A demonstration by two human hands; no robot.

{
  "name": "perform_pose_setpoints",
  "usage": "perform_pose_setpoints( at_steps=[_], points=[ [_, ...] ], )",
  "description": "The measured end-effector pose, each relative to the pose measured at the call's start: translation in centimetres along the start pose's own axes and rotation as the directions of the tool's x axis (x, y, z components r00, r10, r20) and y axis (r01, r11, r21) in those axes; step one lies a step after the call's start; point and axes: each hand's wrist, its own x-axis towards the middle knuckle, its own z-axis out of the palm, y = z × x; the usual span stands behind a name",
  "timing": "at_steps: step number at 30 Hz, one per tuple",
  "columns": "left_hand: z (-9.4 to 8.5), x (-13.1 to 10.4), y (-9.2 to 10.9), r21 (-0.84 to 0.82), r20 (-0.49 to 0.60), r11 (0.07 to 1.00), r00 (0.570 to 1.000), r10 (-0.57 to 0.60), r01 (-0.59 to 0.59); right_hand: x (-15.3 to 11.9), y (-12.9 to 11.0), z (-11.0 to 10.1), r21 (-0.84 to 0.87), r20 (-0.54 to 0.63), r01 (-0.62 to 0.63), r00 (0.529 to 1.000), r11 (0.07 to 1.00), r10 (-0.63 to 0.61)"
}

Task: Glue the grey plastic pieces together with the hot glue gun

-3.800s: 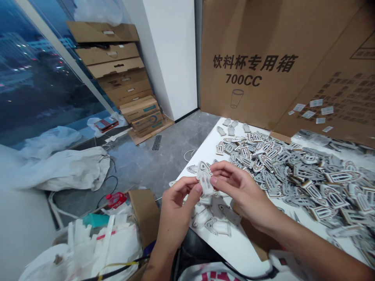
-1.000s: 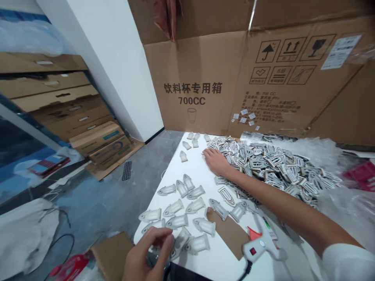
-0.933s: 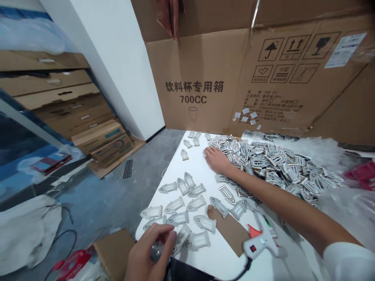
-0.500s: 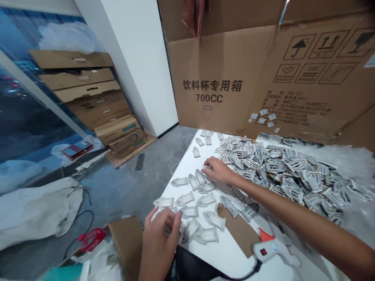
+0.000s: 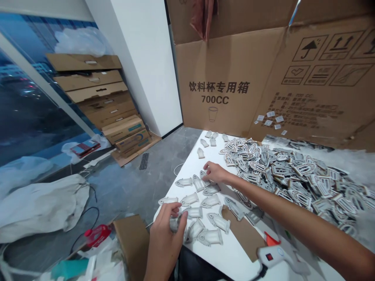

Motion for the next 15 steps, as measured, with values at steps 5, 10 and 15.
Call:
perform_pose_setpoints(
  at_steps=[5, 10, 15],
  points=[
    [-0.3, 0.3, -0.1, -0.086, -0.015, 0.996, 1.0, 0.027, -0.028, -1.9, -1.9, -1.6, 0.255, -0.02, 0.023, 1.0, 0.967, -0.018],
    [-0.9, 0.9, 1.8, -0.284, 0.003, 0.958, 0.999, 0.045, -0.042, -8.7, -5.4, -4.1, 0.552, -0.053, 0.151, 0.988, 0.82, -0.146],
    [-0.9, 1.1, 5.4, -0.532, 0.03, 0.844, 0.998, -0.056, 0.063, -16.0, -8.4, -4.2, 0.844, 0.046, 0.07, 0.978, 0.531, -0.202]
  ],
)
